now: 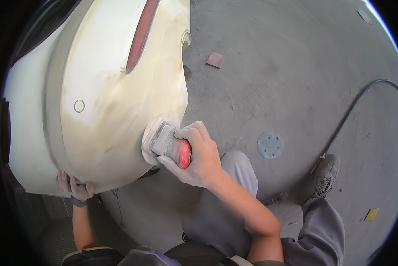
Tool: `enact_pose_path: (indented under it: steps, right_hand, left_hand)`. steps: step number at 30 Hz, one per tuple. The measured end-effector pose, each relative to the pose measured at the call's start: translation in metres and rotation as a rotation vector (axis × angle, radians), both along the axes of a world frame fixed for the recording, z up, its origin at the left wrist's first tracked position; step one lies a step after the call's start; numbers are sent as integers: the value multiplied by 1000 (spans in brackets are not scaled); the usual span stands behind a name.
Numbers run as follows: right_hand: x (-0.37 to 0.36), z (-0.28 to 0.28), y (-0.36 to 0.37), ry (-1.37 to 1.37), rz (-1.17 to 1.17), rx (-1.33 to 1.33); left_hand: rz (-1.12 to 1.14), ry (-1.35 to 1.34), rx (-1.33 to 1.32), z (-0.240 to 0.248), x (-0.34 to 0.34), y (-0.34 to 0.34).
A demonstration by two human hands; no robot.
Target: The person uses a pneumatic sander to smooth the rear bumper of a white car. They work along the bumper's edge and lower sections, then briefly switch to a yellow sanding block to continue smoothing the same area.
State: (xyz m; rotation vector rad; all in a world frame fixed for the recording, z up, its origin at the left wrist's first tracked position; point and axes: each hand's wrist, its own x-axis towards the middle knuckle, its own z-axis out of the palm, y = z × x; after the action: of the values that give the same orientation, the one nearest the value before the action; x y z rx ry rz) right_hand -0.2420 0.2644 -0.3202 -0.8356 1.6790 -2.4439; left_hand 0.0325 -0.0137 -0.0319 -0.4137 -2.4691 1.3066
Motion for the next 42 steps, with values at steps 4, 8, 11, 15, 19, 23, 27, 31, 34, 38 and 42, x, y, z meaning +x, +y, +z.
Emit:
enact_pose_path:
  steps: [4,8,11,15,19,23,27,31,34,38,42]
  right_hand:
    - [-36,6,36,-206,6,-187]
    - [-66,17,68,-608,9,-603]
    - [-68,21,71,-707,27,-674]
    - [-59,33,58,-537,-26,-375]
    - [-41,55,41,225,-274,171]
    - [-25,81,26,265,-159,266]
    - [-46,110,11,377,-299,41]
    - [-56,142,-11,417,-369,56]
    - [-26,157,-22,463,-410,44]
    - [1,160,-24,601,-330,73]
    - [-16,158,-23,328,-419,85]
  left_hand:
    - [-4,1,-9,-3,3,-3]
    - [-8,17,4,-5,0,-4]
    - [-11,11,13,-6,-5,-3]
    - [-18,-2,-2,-5,-10,1]
    - [-42,3,23,-6,-15,2]
    - [-57,21,48,-8,-18,4]
    - [-53,23,41,-10,-22,8]
    - [-42,54,49,-13,-25,11]
    - [-49,61,80,-14,-28,13]
    - [-34,66,91,-13,-32,17]
    - [-42,71,100,-13,-33,20]
